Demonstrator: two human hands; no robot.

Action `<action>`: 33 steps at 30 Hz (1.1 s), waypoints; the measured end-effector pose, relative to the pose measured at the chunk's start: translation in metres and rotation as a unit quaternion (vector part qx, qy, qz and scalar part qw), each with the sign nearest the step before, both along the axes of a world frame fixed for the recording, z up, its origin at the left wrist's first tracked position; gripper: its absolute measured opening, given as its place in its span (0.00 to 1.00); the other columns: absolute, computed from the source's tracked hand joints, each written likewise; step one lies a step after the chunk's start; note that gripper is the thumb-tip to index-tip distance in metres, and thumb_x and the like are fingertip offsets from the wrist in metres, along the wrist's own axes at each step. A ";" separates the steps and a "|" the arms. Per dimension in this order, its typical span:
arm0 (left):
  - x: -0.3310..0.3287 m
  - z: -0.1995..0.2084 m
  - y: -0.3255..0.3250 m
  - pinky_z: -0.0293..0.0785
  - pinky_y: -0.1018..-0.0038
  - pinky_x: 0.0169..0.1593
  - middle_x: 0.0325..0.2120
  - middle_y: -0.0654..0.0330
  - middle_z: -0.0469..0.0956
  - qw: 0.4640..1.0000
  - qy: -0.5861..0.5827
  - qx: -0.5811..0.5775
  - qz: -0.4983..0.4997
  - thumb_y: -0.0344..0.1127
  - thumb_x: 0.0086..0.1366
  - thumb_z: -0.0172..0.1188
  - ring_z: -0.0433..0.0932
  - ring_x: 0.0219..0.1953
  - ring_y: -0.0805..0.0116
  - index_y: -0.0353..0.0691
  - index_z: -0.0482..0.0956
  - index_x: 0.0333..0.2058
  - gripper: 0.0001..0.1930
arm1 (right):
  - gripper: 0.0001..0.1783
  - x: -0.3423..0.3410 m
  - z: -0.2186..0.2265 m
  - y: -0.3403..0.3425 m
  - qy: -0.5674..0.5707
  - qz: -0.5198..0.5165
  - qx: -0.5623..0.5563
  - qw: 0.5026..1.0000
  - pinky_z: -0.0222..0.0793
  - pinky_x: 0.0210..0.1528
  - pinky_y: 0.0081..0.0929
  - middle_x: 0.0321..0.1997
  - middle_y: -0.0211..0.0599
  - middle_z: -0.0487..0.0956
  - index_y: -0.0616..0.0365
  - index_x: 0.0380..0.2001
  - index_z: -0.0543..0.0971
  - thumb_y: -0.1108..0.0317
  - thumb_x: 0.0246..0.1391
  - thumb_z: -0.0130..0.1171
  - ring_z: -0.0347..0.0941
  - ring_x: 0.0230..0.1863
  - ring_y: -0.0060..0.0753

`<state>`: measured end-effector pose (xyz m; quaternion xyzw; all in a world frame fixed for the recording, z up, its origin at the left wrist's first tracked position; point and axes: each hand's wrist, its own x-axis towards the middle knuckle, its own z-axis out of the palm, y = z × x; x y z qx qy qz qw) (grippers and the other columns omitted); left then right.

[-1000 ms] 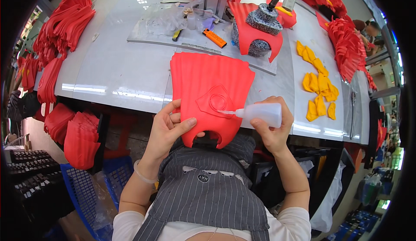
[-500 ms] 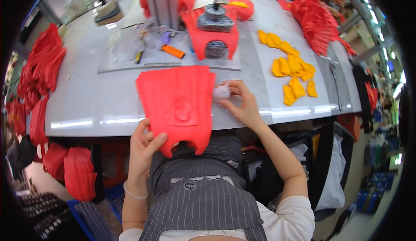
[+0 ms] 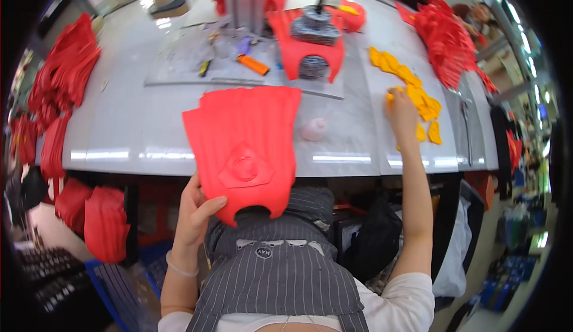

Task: The person glues yellow emblems onto red fabric pieces and presses them onto a mold using a manual press machine. The person also handles items from a nearby storage box and gathers additional fabric pieces to assemble and press.

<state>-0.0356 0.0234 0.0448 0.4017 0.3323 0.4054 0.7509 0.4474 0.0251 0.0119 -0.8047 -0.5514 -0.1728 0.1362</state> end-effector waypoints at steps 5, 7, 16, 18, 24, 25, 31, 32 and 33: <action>-0.018 -0.008 -0.008 0.69 0.73 0.57 0.51 0.51 0.74 0.999 0.010 -0.033 0.004 0.27 0.63 0.58 0.74 0.53 0.68 0.30 0.58 0.60 0.29 | 0.15 -0.065 0.075 -0.018 0.148 0.023 0.134 0.980 0.71 0.39 0.25 0.35 0.37 0.79 0.56 0.48 0.76 0.70 0.56 0.57 0.76 0.35 0.29; -0.023 -0.011 -0.012 0.69 0.73 0.57 0.51 0.51 0.74 0.999 -0.009 -0.044 0.023 0.27 0.63 0.58 0.74 0.52 0.68 0.30 0.58 0.60 0.28 | 0.17 -0.099 0.100 -0.027 0.214 0.058 0.171 0.960 0.70 0.39 0.22 0.35 0.35 0.79 0.58 0.50 0.76 0.71 0.57 0.58 0.76 0.36 0.24; -0.024 -0.023 -0.032 0.72 0.76 0.54 0.50 0.52 0.75 0.995 -0.079 -0.040 0.036 0.25 0.65 0.56 0.77 0.49 0.69 0.31 0.58 0.60 0.27 | 0.25 -0.258 0.074 -0.050 0.723 0.282 0.025 0.630 0.75 0.26 0.18 0.38 0.36 0.76 0.65 0.55 0.68 0.78 0.53 0.58 0.74 0.35 0.22; -0.023 -0.023 -0.036 0.72 0.76 0.54 0.50 0.52 0.75 0.994 -0.090 -0.037 0.044 0.25 0.65 0.55 0.77 0.49 0.70 0.31 0.57 0.61 0.27 | 0.26 -0.273 0.064 -0.048 0.754 0.277 -0.062 0.592 0.76 0.25 0.17 0.36 0.36 0.75 0.66 0.55 0.68 0.79 0.52 0.59 0.75 0.33 0.22; -0.029 -0.027 -0.038 0.72 0.76 0.53 0.49 0.54 0.76 0.995 -0.087 -0.024 0.037 0.27 0.65 0.56 0.77 0.49 0.72 0.32 0.57 0.61 0.27 | 0.24 -0.293 0.060 -0.052 0.729 0.266 -0.112 0.620 0.77 0.26 0.17 0.33 0.35 0.75 0.67 0.53 0.69 0.80 0.52 0.60 0.75 0.33 0.21; -0.029 -0.027 -0.038 0.72 0.77 0.53 0.49 0.54 0.76 0.995 -0.089 -0.020 0.035 0.27 0.65 0.57 0.77 0.49 0.72 0.32 0.57 0.61 0.28 | 0.23 -0.294 0.060 -0.052 0.719 0.266 -0.110 0.632 0.77 0.26 0.16 0.32 0.34 0.75 0.67 0.52 0.70 0.80 0.52 0.60 0.75 0.33 0.21; -0.032 -0.032 -0.040 0.72 0.78 0.52 0.48 0.54 0.76 0.996 -0.087 -0.009 0.034 0.28 0.66 0.57 0.77 0.48 0.73 0.32 0.57 0.60 0.27 | 0.20 -0.298 0.064 -0.052 0.699 0.246 -0.121 0.660 0.77 0.27 0.15 0.30 0.32 0.74 0.66 0.48 0.72 0.81 0.51 0.61 0.74 0.30 0.19; -0.033 -0.032 -0.039 0.72 0.78 0.52 0.48 0.55 0.76 0.996 -0.080 -0.004 0.029 0.28 0.66 0.57 0.77 0.48 0.73 0.32 0.58 0.60 0.27 | 0.19 -0.296 0.068 -0.048 0.693 0.249 -0.133 0.663 0.77 0.28 0.15 0.29 0.31 0.74 0.66 0.48 0.73 0.80 0.51 0.62 0.74 0.29 0.19; -0.033 -0.031 -0.039 0.72 0.78 0.52 0.48 0.55 0.76 0.997 -0.074 0.000 0.023 0.28 0.66 0.57 0.77 0.47 0.74 0.32 0.58 0.60 0.27 | 0.19 -0.294 0.071 -0.043 0.687 0.252 -0.146 0.666 0.77 0.28 0.15 0.29 0.30 0.73 0.66 0.47 0.73 0.80 0.51 0.62 0.74 0.28 0.18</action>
